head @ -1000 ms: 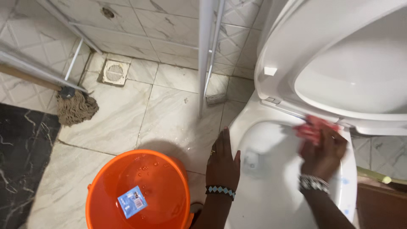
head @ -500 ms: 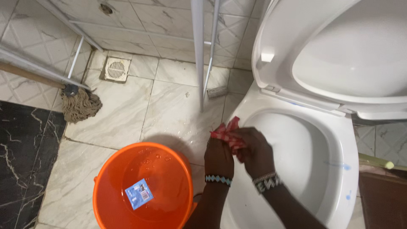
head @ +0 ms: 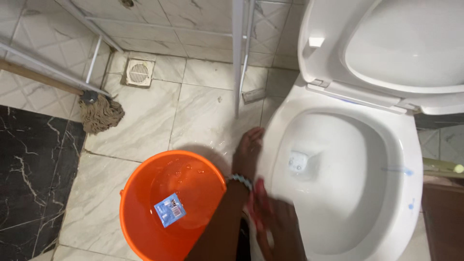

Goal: The person scrubs the inside of a toilet bowl with a yellow toilet brush, then wipes the rim and seat with a red cloth. The person repeatedly dips the cloth into an orange bucket of water to rinse it during the process.

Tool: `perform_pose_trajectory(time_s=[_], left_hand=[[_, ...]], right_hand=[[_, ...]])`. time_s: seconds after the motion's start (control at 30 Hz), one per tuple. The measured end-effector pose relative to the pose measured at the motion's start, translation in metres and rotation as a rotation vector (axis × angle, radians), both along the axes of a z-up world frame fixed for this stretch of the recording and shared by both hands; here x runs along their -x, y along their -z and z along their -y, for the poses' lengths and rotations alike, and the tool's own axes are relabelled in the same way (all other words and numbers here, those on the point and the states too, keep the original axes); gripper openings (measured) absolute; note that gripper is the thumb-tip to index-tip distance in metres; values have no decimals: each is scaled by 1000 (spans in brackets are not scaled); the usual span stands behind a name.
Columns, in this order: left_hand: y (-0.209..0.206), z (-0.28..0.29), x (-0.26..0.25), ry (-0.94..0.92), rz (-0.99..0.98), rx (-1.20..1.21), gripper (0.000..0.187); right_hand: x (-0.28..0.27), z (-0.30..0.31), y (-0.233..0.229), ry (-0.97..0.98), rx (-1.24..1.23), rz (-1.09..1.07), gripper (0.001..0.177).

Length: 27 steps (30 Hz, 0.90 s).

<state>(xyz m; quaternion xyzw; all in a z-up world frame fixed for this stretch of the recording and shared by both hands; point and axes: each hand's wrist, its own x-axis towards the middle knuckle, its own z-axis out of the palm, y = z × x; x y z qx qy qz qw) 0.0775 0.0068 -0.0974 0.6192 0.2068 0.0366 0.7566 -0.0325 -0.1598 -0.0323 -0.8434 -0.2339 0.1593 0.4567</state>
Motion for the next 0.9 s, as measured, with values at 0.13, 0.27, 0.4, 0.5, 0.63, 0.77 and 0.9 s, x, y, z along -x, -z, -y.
perform_pose_trajectory(time_s=[0.13,0.27,0.4,0.5,0.63,0.77,0.9], left_hand=[[-5,6,9,47,18,67,49],[12,-6,5,135,-19,129,49],[16,-20,-4,221,42,200,53],[-13,-26,-1,228,-217,-55,48],[-53,12,16,110,-349,-93,57],[-53,32,37,85,-69,-491,79],[-47,34,41,80,-4,-507,86]], right_hand=[[28,15,23,-15,238,389,53],[25,-15,-22,41,163,339,64],[-32,-62,-47,109,231,392,62],[-35,-74,-48,130,381,399,62],[1,-48,-39,209,332,272,44],[46,-11,-49,364,350,-67,51],[46,6,-59,307,372,15,52]])
